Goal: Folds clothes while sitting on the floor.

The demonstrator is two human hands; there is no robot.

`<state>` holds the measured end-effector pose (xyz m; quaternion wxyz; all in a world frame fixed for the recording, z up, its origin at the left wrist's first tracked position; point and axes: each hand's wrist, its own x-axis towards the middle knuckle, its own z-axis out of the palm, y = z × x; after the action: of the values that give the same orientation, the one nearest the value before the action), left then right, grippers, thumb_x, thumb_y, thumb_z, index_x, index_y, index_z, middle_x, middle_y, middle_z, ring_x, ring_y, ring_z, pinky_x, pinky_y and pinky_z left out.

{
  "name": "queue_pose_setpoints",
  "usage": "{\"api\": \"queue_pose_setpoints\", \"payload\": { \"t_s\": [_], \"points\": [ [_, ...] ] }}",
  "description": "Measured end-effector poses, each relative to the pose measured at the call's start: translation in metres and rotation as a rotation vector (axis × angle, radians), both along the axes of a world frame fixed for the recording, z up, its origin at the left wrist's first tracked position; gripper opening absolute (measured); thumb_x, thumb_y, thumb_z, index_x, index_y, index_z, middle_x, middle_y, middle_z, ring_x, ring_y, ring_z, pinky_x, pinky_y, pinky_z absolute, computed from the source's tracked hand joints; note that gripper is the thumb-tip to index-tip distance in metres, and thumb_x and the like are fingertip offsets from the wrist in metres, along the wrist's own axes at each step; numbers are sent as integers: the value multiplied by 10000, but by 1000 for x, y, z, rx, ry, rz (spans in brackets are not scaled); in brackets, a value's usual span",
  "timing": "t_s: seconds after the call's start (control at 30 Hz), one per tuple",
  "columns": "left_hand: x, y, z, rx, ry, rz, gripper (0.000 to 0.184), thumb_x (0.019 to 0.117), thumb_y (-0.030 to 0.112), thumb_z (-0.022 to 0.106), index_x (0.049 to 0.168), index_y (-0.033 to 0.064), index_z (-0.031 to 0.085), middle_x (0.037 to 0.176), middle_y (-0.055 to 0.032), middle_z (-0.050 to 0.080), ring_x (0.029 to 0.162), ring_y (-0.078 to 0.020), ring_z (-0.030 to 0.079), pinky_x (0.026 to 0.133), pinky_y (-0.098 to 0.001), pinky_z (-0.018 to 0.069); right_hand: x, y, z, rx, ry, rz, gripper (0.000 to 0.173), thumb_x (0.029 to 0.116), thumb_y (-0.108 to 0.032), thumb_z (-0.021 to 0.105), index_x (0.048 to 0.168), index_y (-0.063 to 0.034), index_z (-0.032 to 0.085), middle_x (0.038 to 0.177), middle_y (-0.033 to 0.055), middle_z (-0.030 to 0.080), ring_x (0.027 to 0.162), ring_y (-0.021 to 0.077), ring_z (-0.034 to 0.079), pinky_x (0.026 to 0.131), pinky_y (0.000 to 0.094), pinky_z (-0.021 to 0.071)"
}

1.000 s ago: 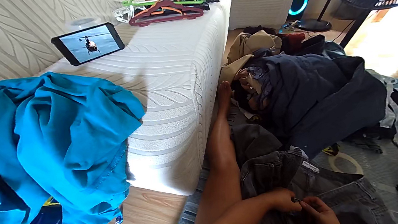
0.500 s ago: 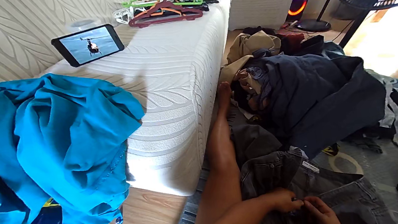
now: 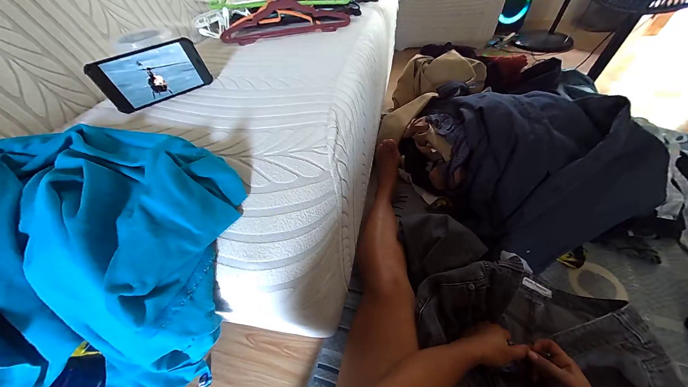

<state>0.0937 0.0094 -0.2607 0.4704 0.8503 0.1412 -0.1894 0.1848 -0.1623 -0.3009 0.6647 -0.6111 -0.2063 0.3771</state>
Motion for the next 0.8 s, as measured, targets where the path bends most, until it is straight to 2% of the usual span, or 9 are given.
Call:
{"api": "queue_pose_setpoints", "payload": {
  "t_s": [0.47, 0.8],
  "points": [
    [-1, 0, 2, 9, -10, 16, 569, 1081, 442, 468, 1091, -91, 667, 1093, -293, 672, 1084, -440, 649, 922, -642, 488, 3, 1, -2, -30, -22, 11, 163, 944, 51, 512, 963, -109, 538, 743, -70, 667, 548, 33, 593, 552, 219, 546],
    [-2, -1, 5, 24, 8, 35, 554, 1084, 419, 468, 1096, -99, 665, 1112, -301, 669, 1103, -441, 647, 936, -641, 486, 9, 6, 11, -208, -69, 100, 125, 936, 52, 543, 1035, -25, 544, 780, -11, 644, 558, 63, 587, 554, 245, 550]
  ]
}}
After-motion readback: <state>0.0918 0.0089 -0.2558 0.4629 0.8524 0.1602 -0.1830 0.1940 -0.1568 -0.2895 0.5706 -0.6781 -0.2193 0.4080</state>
